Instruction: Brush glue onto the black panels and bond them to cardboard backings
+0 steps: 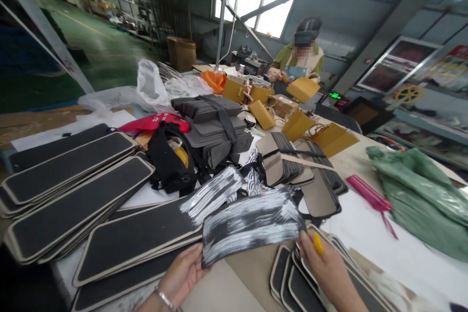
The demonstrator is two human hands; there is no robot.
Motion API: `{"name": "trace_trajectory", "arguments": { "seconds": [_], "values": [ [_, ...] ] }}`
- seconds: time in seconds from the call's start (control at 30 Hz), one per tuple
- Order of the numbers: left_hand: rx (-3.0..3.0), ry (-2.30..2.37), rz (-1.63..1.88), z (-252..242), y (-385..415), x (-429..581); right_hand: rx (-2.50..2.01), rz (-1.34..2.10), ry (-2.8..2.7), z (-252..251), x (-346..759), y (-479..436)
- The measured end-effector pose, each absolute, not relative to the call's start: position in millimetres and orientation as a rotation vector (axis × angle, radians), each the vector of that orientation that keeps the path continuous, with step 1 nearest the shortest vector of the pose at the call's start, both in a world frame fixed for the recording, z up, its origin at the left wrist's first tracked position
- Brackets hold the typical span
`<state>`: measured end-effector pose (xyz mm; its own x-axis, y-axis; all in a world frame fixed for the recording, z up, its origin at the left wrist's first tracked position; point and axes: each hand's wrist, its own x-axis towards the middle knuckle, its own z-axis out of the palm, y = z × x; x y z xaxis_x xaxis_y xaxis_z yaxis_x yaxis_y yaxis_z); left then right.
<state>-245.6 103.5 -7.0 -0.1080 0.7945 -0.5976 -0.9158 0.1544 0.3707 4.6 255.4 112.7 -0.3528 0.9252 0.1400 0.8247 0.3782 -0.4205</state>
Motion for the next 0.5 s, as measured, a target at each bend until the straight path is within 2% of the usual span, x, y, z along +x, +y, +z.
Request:
{"name": "trace_trajectory", "arguments": {
  "seconds": [0.1,0.3,0.5],
  "values": [
    [-0.194,0.967,1.455,-25,117,-241,-1.665,0.587,-2.287,93,-18,289],
    [-0.124,1.187,1.455,-52,151,-215,-1.861,0.735,-2.044,63,-37,340],
    [-0.05,1.495,1.463,-55,172,-206,-1.866,0.948,-1.637,67,-49,354]
  ]
}}
